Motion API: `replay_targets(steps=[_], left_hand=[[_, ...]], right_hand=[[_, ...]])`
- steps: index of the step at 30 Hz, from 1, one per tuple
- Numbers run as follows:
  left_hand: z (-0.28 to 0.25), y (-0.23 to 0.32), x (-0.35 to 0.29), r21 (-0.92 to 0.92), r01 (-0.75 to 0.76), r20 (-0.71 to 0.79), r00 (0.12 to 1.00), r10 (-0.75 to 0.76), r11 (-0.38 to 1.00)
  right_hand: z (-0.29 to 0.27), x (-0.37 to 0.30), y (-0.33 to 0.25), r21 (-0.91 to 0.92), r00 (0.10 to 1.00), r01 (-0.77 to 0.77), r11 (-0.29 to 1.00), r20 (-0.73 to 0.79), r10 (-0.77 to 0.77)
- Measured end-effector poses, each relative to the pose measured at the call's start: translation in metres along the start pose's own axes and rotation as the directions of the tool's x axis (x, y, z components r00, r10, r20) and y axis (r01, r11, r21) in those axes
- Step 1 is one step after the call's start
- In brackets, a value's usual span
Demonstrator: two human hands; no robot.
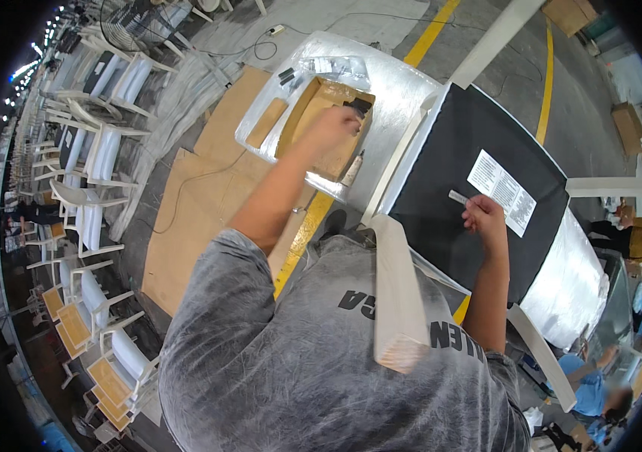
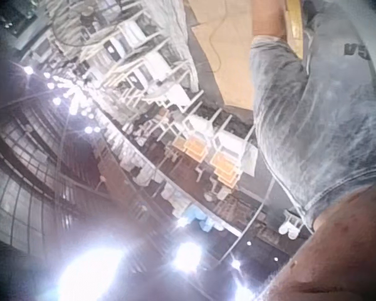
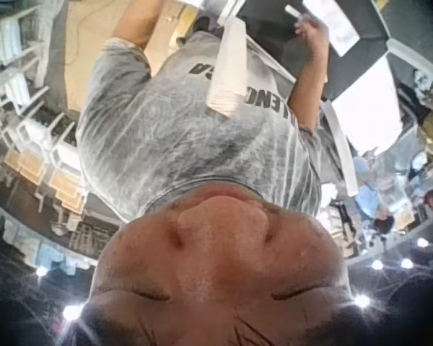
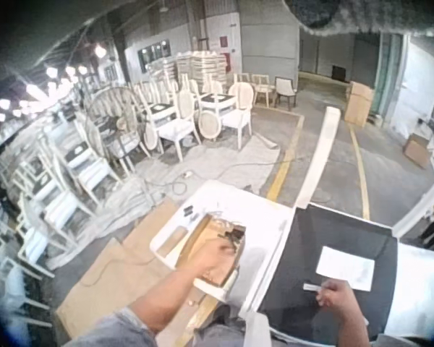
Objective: The person opens a cardboard box and removes plastic-wrapped hardware and black plastic feet. They unwrap the items and place them on a chair. The person then positions a cardboard piece on the chair's black fabric and uses a hammer to tap it into place.
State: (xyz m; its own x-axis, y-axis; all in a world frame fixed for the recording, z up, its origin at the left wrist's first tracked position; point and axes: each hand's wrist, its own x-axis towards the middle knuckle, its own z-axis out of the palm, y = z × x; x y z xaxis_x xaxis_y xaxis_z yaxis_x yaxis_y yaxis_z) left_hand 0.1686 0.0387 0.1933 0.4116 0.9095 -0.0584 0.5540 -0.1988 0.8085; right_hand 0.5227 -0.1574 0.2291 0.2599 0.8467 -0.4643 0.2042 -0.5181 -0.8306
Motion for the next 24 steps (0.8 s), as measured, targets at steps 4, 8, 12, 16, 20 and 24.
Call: replay_targets(steps=[4, 8, 12, 16, 20, 24], left_hand=[[-0.06, -0.13, -0.033, 0.578, 0.258, 0.005, 0.948, -0.319, 0.774], [-0.014, -0.145, -0.015, 0.69, 0.194, 0.208, 0.869, -0.449, 0.697], [0.0, -0.153, -0.015, 0.577, 0.369, 0.134, 0.837, -0.53, 0.728], [0.006, -0.164, -0.011, 0.512, 0.5, 0.062, 0.79, -0.61, 0.699], [0.006, -0.174, -0.004, 0.525, 0.458, 0.056, 0.822, -0.566, 0.717], [0.04, -0.146, 0.005, 0.496, 0.426, 0.123, 0.828, -0.547, 0.756]], right_hand=[[0.038, 0.006, 0.01, 0.069, 0.998, -0.035, 0.997, -0.051, 0.038], [0.048, 0.002, 0.011, -0.026, 0.963, -0.067, 0.997, -0.263, 0.058], [0.058, 0.001, 0.013, -0.004, 0.941, -0.062, 0.998, -0.333, 0.057], [0.063, -0.003, 0.019, -0.034, 0.915, -0.037, 0.999, -0.404, 0.02], [0.075, 0.003, 0.016, -0.106, 0.892, -0.036, 0.994, -0.452, -0.016], [0.057, 0.0, 0.029, -0.184, 0.838, -0.06, 0.981, -0.544, -0.051]])
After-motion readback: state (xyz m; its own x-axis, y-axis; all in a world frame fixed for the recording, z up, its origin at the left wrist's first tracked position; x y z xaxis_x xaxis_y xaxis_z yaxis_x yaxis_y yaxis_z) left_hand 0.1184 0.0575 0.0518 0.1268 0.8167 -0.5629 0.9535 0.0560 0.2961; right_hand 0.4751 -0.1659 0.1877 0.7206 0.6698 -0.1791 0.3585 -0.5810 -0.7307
